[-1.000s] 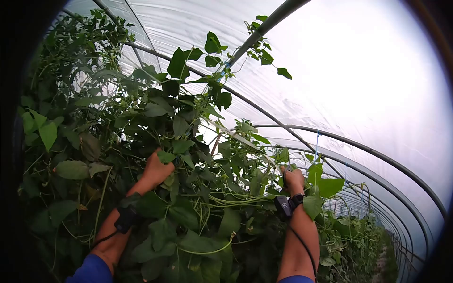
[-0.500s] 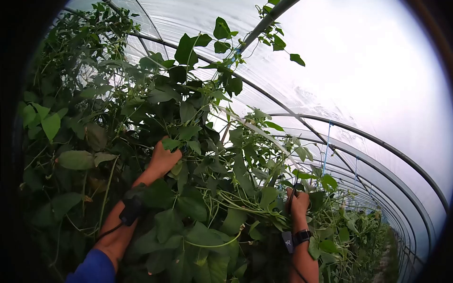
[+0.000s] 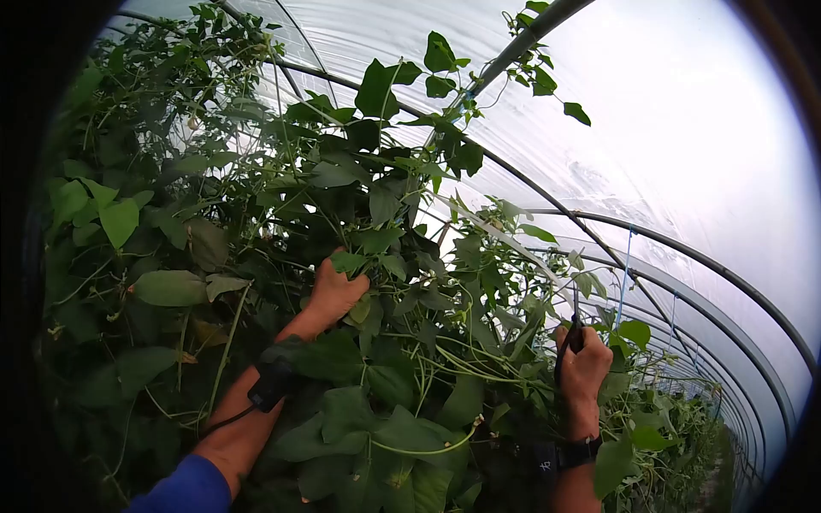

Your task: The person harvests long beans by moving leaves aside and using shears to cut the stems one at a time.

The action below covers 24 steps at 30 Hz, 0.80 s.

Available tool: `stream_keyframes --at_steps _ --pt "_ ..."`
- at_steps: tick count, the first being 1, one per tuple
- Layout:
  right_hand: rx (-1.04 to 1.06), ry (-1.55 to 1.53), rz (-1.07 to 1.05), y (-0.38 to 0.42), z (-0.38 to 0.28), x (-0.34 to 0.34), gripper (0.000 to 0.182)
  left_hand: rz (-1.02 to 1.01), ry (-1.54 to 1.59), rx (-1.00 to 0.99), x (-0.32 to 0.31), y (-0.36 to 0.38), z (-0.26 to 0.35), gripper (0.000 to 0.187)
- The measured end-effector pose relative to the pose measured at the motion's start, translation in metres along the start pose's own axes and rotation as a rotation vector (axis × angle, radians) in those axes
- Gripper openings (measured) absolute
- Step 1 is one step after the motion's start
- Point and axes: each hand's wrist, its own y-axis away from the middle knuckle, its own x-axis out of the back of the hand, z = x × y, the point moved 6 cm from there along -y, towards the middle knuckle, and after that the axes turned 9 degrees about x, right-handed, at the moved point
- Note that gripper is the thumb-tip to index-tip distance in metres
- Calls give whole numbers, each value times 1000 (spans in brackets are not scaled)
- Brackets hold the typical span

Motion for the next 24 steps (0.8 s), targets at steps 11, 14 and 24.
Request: stream_keyframes --at_steps 11,14,24 --pt "-344 -1250 -462 -48 -145 -26 32 -77 300 96 4 4 6 32" --pt "-387 -1463 -524 -49 -173 -82 35 -141 452 201 10 11 25 31" --pt "-464 -1486 -484 -34 -205 -168 35 -203 732 251 14 11 19 41"
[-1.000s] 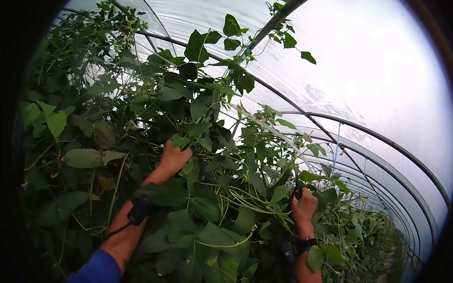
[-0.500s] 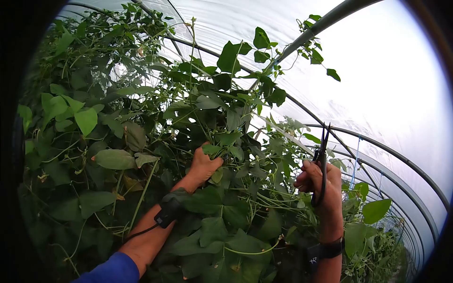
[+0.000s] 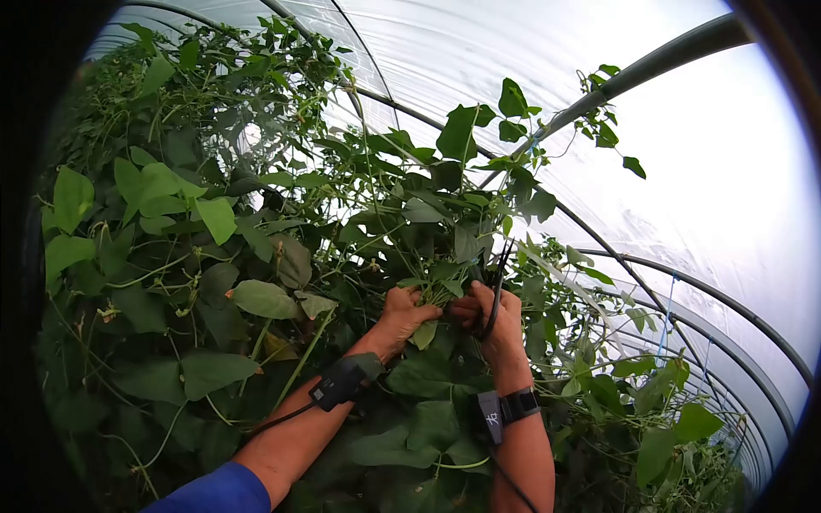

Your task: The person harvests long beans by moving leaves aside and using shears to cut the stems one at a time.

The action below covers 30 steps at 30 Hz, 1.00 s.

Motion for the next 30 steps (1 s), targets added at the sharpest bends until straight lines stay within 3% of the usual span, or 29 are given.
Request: stream_keyframes --at_steps 7,11,12,19,21,24,28,30 --pt "95 -46 348 23 17 73 27 -38 -49 107 9 -1 -14 47" --pt "45 -143 395 35 40 102 23 -53 -13 57 6 -1 -13 39" --pt "47 -163 393 31 45 105 23 -34 -22 47 6 -2 -8 33" --pt "337 -173 220 15 4 62 33 -5 -145 72 3 1 -8 38" --pt "314 -164 194 8 -7 45 35 2 -108 35 2 2 -6 39" --pt "112 248 -6 -17 17 31 40 13 -158 11 1 1 -7 41" --pt "142 401 62 -23 12 17 45 50 -234 -32 4 0 -13 42" --pt "324 583 66 -37 26 20 48 46 -239 -86 4 1 -12 41"
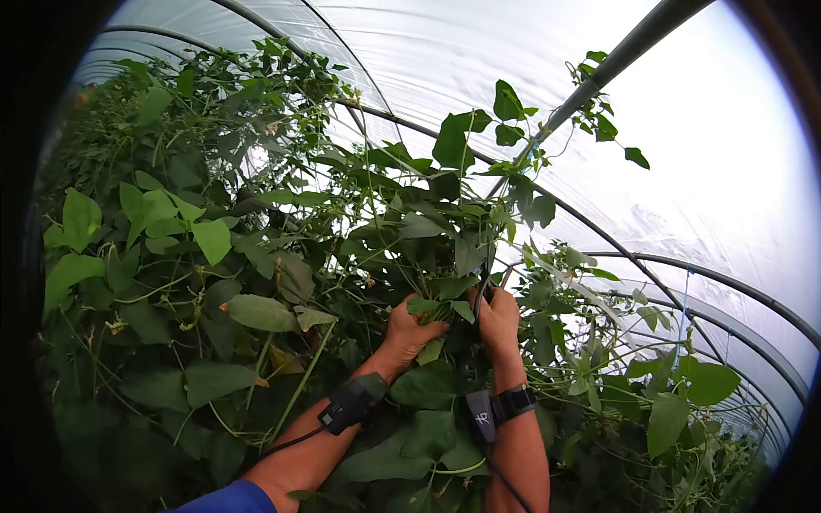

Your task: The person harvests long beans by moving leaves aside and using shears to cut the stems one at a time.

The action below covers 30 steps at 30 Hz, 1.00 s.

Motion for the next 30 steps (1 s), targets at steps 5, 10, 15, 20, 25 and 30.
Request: stream_keyframes --at_steps 5,10,15,20,25,30 --pt "35 295 66 -3 -7 -7 49 5 240 41 0 4 1 35" --pt "-124 305 -37 -3 14 -17 49 52 245 98 1 12 3 33" --pt "-322 67 82 -9 41 -28 48 229 -42 -21 -1 7 -3 35" --pt "-345 438 84 1 -12 -17 51 367 -58 -190 -10 12 -7 35" --pt "-384 506 79 15 -35 -18 53 445 -561 -288 -4 26 10 36" --pt "-203 405 192 26 -18 -19 44 385 -331 -227 -13 41 26 33"
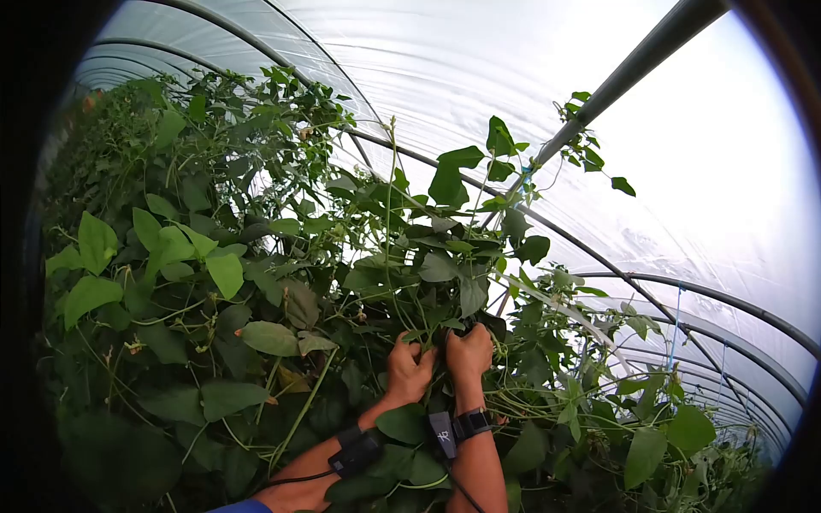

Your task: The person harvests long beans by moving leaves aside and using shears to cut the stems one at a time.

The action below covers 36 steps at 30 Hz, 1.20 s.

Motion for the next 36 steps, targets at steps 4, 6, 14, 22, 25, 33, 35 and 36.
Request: stream_keyframes --at_steps 4,6,14,22,25,33,35,36 --pt "54 36 51 9 -13 10 38 -48 -18 69 -1 3 -4 33" --pt "44 47 -5 12 -10 5 35 -67 18 -18 0 5 -5 35" --pt "147 -146 230 31 2 4 32 -11 -242 -284 28 21 57 30" --pt "18 -496 391 42 10 2 22 -77 -126 -444 -16 -20 118 26" --pt "23 -648 457 43 16 -2 22 -100 -130 -336 -43 -68 90 25" --pt "9 -604 455 52 16 0 25 -261 -625 -203 -106 -110 36 51" --pt "3 -607 446 54 20 -4 26 -245 -724 -119 -108 -103 43 61" --pt "0 -615 431 54 22 -5 26 -176 -786 -312 -110 -100 48 69"
